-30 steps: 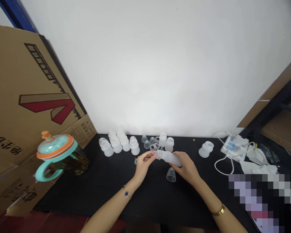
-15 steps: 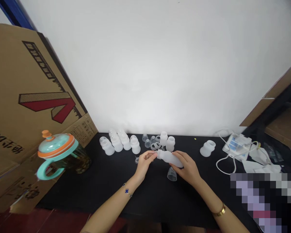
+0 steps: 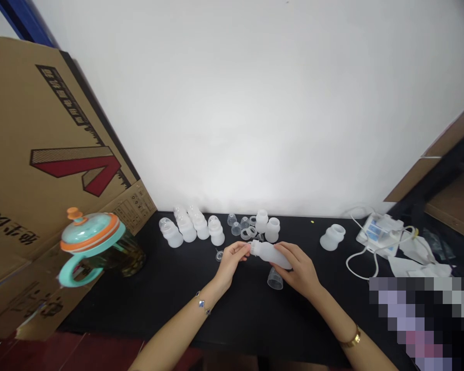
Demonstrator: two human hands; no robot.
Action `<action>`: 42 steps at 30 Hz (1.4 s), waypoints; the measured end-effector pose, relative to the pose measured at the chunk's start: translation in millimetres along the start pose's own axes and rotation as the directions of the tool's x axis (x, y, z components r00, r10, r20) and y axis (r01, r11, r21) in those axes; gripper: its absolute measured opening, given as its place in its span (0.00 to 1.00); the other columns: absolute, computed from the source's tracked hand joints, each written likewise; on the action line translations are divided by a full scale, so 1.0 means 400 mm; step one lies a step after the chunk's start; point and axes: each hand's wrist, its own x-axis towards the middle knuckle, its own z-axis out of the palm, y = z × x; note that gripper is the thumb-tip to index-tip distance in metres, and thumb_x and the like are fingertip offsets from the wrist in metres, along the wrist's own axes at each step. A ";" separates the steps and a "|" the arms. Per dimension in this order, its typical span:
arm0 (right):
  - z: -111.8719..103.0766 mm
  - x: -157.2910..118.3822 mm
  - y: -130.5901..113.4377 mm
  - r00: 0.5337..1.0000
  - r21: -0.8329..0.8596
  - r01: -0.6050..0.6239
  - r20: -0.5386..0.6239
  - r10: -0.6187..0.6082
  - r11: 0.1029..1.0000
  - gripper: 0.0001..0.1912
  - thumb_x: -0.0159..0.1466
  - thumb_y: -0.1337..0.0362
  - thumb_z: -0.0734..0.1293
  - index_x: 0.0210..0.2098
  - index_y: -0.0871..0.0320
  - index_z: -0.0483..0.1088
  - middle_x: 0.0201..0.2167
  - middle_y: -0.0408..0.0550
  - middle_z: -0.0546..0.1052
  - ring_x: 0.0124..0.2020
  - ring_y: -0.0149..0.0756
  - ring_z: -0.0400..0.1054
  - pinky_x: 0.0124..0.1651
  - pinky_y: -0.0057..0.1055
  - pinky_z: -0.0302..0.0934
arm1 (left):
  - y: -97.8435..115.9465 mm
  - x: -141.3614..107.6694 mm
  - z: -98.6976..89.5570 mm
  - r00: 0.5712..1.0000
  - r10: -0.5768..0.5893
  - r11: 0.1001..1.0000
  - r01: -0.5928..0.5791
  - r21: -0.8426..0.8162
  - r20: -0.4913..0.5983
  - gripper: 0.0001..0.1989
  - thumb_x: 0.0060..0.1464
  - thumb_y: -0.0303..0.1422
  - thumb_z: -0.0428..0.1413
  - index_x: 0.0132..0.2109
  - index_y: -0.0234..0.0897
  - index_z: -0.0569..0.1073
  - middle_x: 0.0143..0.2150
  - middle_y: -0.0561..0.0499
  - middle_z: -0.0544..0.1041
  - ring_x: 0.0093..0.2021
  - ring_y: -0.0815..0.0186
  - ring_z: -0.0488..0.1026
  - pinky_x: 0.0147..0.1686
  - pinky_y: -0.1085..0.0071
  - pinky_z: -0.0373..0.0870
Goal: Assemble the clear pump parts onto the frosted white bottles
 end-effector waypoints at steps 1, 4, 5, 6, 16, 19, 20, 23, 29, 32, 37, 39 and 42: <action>0.001 -0.001 0.000 1.000 0.001 0.000 -0.002 0.000 1.000 0.22 0.67 0.64 0.67 0.60 0.54 0.66 0.49 0.56 0.77 0.48 0.47 0.73 0.49 0.44 0.71 | 0.000 0.000 -0.001 1.000 -0.001 1.000 0.001 0.000 0.002 0.17 0.49 0.45 0.66 0.36 0.34 0.80 0.29 0.51 0.76 0.31 0.69 0.71 0.32 0.76 0.66; 0.003 -0.002 0.000 1.000 0.004 -0.005 -0.013 0.005 1.000 0.22 0.67 0.64 0.67 0.59 0.54 0.67 0.49 0.55 0.77 0.48 0.46 0.73 0.50 0.43 0.71 | 0.000 0.000 -0.002 1.000 -0.004 1.000 0.004 -0.004 0.009 0.17 0.49 0.44 0.66 0.36 0.34 0.80 0.30 0.50 0.76 0.31 0.69 0.71 0.32 0.77 0.66; 0.003 -0.002 0.000 1.000 0.002 -0.007 -0.015 0.007 1.000 0.21 0.66 0.64 0.67 0.59 0.54 0.68 0.49 0.55 0.77 0.48 0.46 0.74 0.50 0.43 0.71 | 0.000 0.000 -0.002 1.000 -0.003 1.000 0.003 -0.006 0.011 0.16 0.49 0.44 0.66 0.37 0.34 0.80 0.30 0.50 0.76 0.32 0.69 0.71 0.32 0.77 0.66; 0.004 -0.002 -0.001 1.000 -0.001 -0.010 -0.014 0.010 1.000 0.21 0.67 0.64 0.67 0.59 0.54 0.68 0.49 0.55 0.77 0.48 0.46 0.74 0.50 0.43 0.71 | 0.000 0.001 -0.002 1.000 -0.002 1.000 0.002 -0.011 0.013 0.16 0.49 0.44 0.66 0.37 0.34 0.80 0.30 0.50 0.77 0.32 0.69 0.71 0.32 0.77 0.66; 0.012 -0.009 -0.003 0.999 -0.016 -0.046 0.012 0.046 0.999 0.21 0.67 0.61 0.67 0.58 0.55 0.68 0.49 0.56 0.77 0.48 0.47 0.74 0.49 0.42 0.72 | 0.002 0.003 -0.007 0.999 0.040 0.998 -0.038 -0.045 0.030 0.15 0.47 0.39 0.68 0.40 0.36 0.80 0.32 0.50 0.78 0.33 0.68 0.72 0.33 0.75 0.66; 0.014 -0.010 -0.005 0.998 -0.023 -0.056 0.020 0.056 0.998 0.21 0.67 0.60 0.68 0.58 0.56 0.68 0.49 0.57 0.77 0.48 0.47 0.74 0.49 0.42 0.72 | 0.003 0.002 -0.010 0.998 0.053 0.998 -0.051 -0.040 0.044 0.14 0.48 0.39 0.68 0.41 0.36 0.80 0.34 0.49 0.79 0.33 0.68 0.72 0.33 0.75 0.66; 0.014 -0.011 -0.006 0.998 -0.024 -0.060 0.025 0.061 0.998 0.21 0.67 0.60 0.68 0.58 0.56 0.68 0.49 0.57 0.77 0.48 0.47 0.74 0.49 0.42 0.72 | 0.004 0.001 -0.010 0.997 0.056 0.998 -0.054 -0.038 0.046 0.14 0.49 0.39 0.67 0.41 0.36 0.80 0.35 0.49 0.79 0.33 0.68 0.72 0.33 0.75 0.66; 0.014 -0.011 -0.008 0.997 -0.021 -0.072 0.033 0.073 0.997 0.21 0.67 0.59 0.67 0.58 0.56 0.68 0.49 0.56 0.77 0.48 0.46 0.75 0.49 0.41 0.72 | 0.009 -0.002 -0.009 0.997 0.059 0.998 -0.057 -0.031 0.050 0.14 0.49 0.38 0.67 0.42 0.36 0.80 0.35 0.49 0.79 0.34 0.68 0.72 0.34 0.75 0.66; 0.010 -0.009 -0.014 0.994 -0.005 -0.101 0.051 0.102 0.995 0.21 0.66 0.58 0.67 0.58 0.55 0.68 0.49 0.56 0.78 0.47 0.47 0.75 0.49 0.41 0.73 | 0.023 -0.010 -0.001 0.997 0.063 0.998 -0.062 -0.027 0.048 0.15 0.49 0.39 0.67 0.42 0.36 0.80 0.33 0.49 0.78 0.34 0.67 0.72 0.33 0.74 0.65; 0.009 -0.009 -0.025 0.992 0.001 -0.120 0.046 0.120 0.993 0.21 0.66 0.58 0.67 0.57 0.54 0.69 0.49 0.55 0.78 0.47 0.46 0.75 0.48 0.40 0.73 | 0.028 -0.014 0.000 0.997 0.062 0.998 -0.061 -0.031 0.048 0.15 0.48 0.38 0.66 0.42 0.36 0.80 0.34 0.49 0.78 0.33 0.67 0.72 0.33 0.74 0.65; 0.005 -0.011 -0.054 0.988 -0.009 -0.149 0.037 0.149 0.989 0.20 0.66 0.57 0.67 0.56 0.55 0.69 0.47 0.54 0.79 0.44 0.45 0.77 0.45 0.38 0.73 | 0.038 -0.018 -0.002 0.990 0.114 0.993 -0.113 -0.021 0.087 0.13 0.51 0.37 0.65 0.42 0.35 0.80 0.35 0.48 0.78 0.35 0.66 0.71 0.33 0.73 0.65; 0.002 -0.012 -0.065 0.987 -0.007 -0.153 0.045 0.153 0.988 0.20 0.66 0.57 0.67 0.56 0.55 0.68 0.47 0.54 0.79 0.44 0.46 0.77 0.44 0.38 0.73 | 0.042 -0.019 -0.003 0.985 0.136 0.991 -0.134 -0.025 0.106 0.13 0.52 0.36 0.64 0.43 0.35 0.80 0.35 0.48 0.77 0.34 0.66 0.71 0.33 0.73 0.64; -0.001 -0.013 -0.076 0.986 -0.006 -0.158 0.055 0.158 0.987 0.20 0.66 0.56 0.66 0.56 0.55 0.68 0.47 0.54 0.80 0.44 0.46 0.77 0.44 0.38 0.73 | 0.045 -0.019 -0.004 0.980 0.156 0.988 -0.153 -0.037 0.125 0.12 0.52 0.36 0.64 0.43 0.34 0.80 0.35 0.48 0.77 0.34 0.66 0.70 0.33 0.73 0.64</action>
